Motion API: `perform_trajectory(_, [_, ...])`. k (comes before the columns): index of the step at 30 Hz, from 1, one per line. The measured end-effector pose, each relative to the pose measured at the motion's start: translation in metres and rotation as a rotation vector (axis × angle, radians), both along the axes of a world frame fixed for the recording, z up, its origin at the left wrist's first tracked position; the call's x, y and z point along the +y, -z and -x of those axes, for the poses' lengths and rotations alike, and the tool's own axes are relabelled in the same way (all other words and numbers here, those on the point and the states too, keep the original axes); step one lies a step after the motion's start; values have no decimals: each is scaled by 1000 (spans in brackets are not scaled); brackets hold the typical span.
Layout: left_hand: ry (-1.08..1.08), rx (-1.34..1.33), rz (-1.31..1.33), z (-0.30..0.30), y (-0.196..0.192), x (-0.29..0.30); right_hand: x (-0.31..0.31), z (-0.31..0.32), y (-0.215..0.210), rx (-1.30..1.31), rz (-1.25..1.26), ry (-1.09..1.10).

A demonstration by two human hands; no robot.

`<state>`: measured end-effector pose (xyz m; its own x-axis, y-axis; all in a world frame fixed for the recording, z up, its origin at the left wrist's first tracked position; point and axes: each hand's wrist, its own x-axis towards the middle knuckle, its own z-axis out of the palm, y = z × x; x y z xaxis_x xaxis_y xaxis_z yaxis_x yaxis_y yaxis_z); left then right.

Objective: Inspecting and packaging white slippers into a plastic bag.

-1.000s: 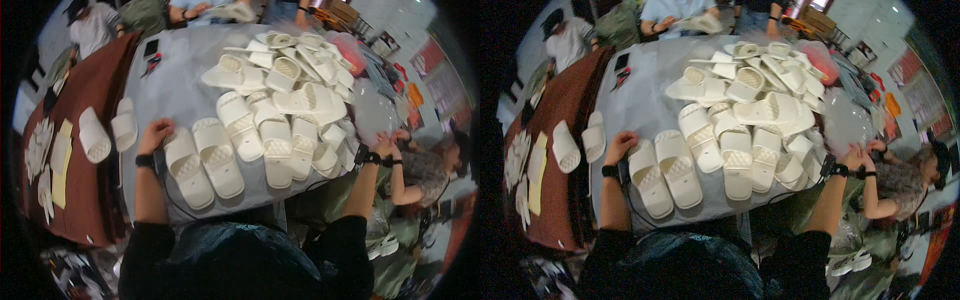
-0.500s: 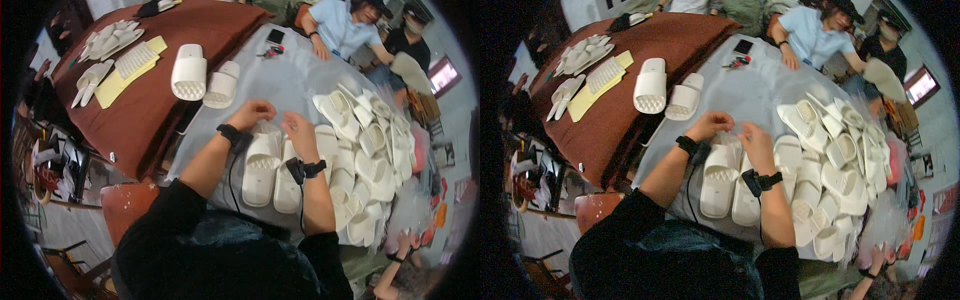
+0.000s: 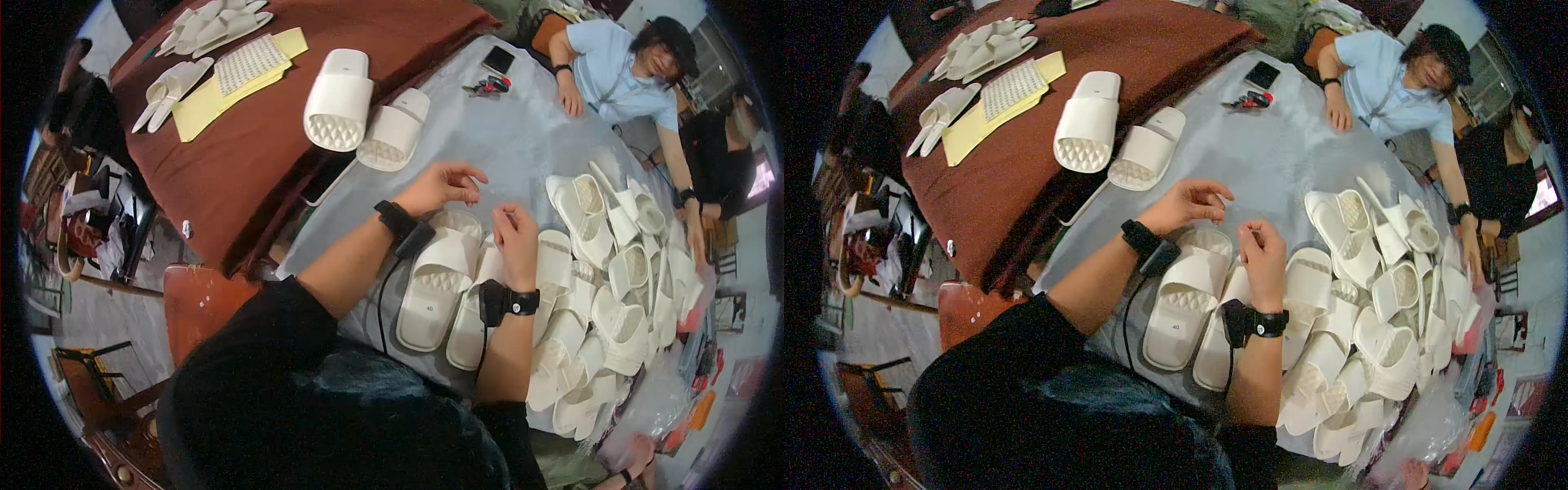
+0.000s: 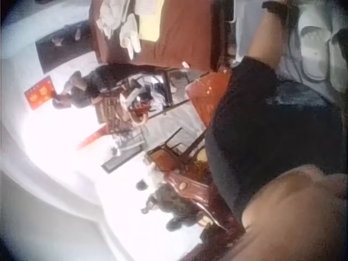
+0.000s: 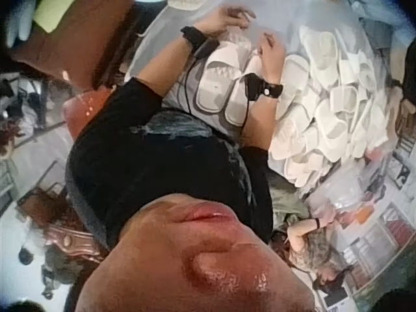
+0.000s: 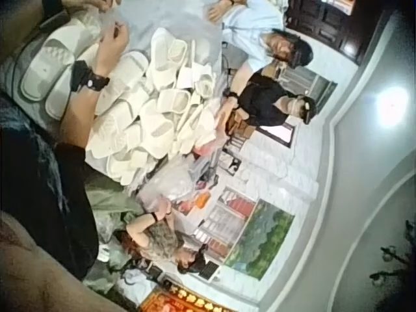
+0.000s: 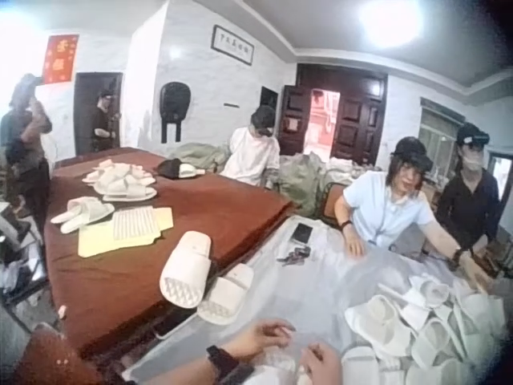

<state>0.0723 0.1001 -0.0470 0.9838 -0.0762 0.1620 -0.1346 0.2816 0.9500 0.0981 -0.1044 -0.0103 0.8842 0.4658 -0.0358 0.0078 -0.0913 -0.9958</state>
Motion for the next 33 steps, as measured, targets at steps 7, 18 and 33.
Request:
perform_trajectory(7, [10,56,-1,0,6,-2,0,0,8,88,-106,-62])
perform_trajectory(18, [104,32,123,-4,19,-5,0,1,16,61,-136,-72])
perform_trajectory(33, [148,94,50,-7,13,-4,-2,0,16,-54,-141,105])
